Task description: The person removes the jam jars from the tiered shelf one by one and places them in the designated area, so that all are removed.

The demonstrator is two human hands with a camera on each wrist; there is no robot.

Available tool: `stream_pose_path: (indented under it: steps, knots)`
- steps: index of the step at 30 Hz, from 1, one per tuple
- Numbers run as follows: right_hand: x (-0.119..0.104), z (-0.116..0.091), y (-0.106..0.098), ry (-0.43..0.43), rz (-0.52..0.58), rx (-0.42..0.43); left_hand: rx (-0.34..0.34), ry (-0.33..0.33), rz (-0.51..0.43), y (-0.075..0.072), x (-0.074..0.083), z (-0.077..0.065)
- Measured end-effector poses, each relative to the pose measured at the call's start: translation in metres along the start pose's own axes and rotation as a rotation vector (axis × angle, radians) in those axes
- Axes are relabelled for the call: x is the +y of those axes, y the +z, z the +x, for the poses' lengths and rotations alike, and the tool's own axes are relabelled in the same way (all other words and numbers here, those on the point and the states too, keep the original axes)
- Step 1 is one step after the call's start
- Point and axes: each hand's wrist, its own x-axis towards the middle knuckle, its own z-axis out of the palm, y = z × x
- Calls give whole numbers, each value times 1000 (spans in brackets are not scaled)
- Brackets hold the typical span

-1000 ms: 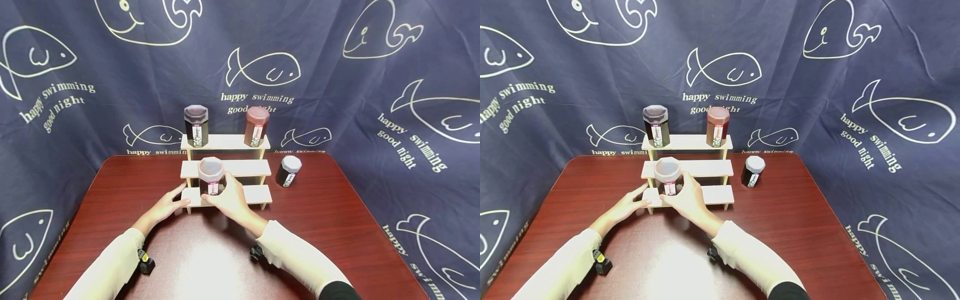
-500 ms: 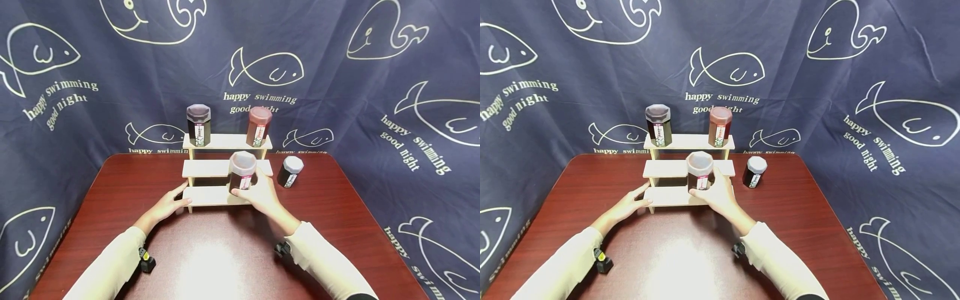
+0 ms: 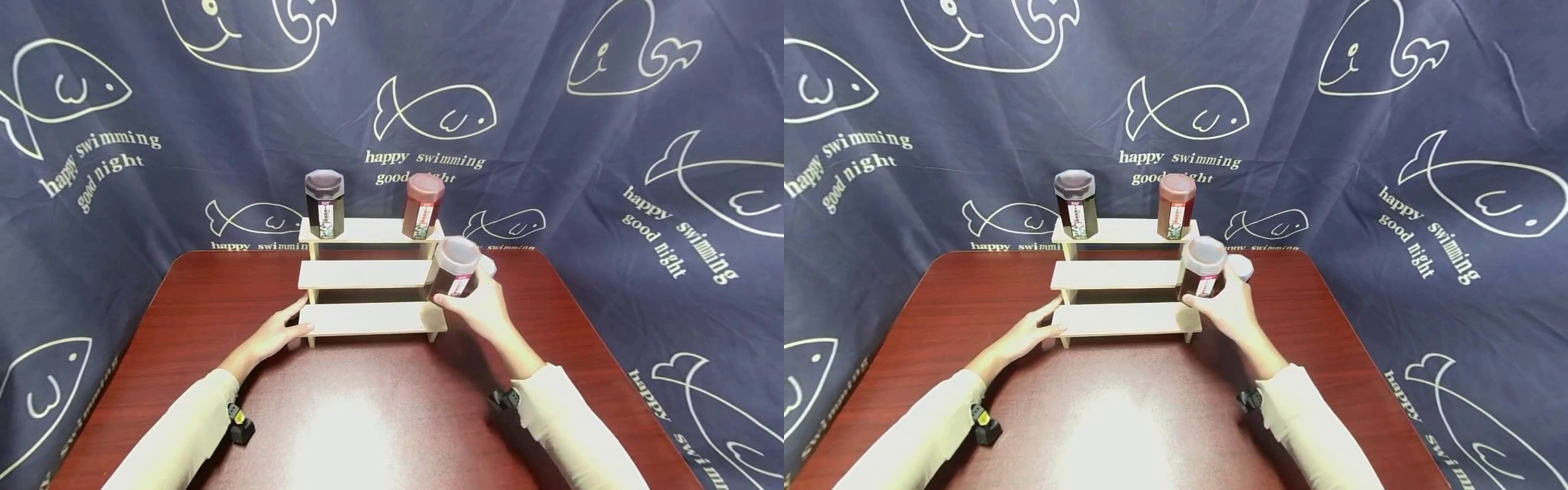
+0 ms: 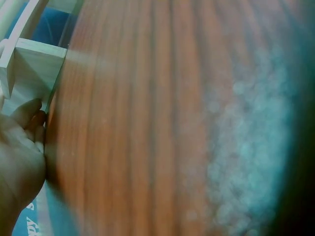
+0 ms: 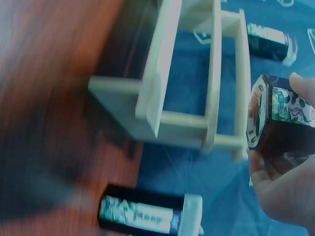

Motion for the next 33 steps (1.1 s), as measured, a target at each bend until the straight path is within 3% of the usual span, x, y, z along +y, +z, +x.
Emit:
stream_pose_path:
  steps: [7, 26, 33]
  knots:
    - [21, 11, -26, 22, 48, 5, -2, 4, 13, 0, -3, 1]
    - [78, 30, -87, 88, -93, 37, -13, -11, 17, 1, -3, 1]
    - [97, 37, -103, 116, -120, 35, -10, 13, 4, 0, -4, 2]
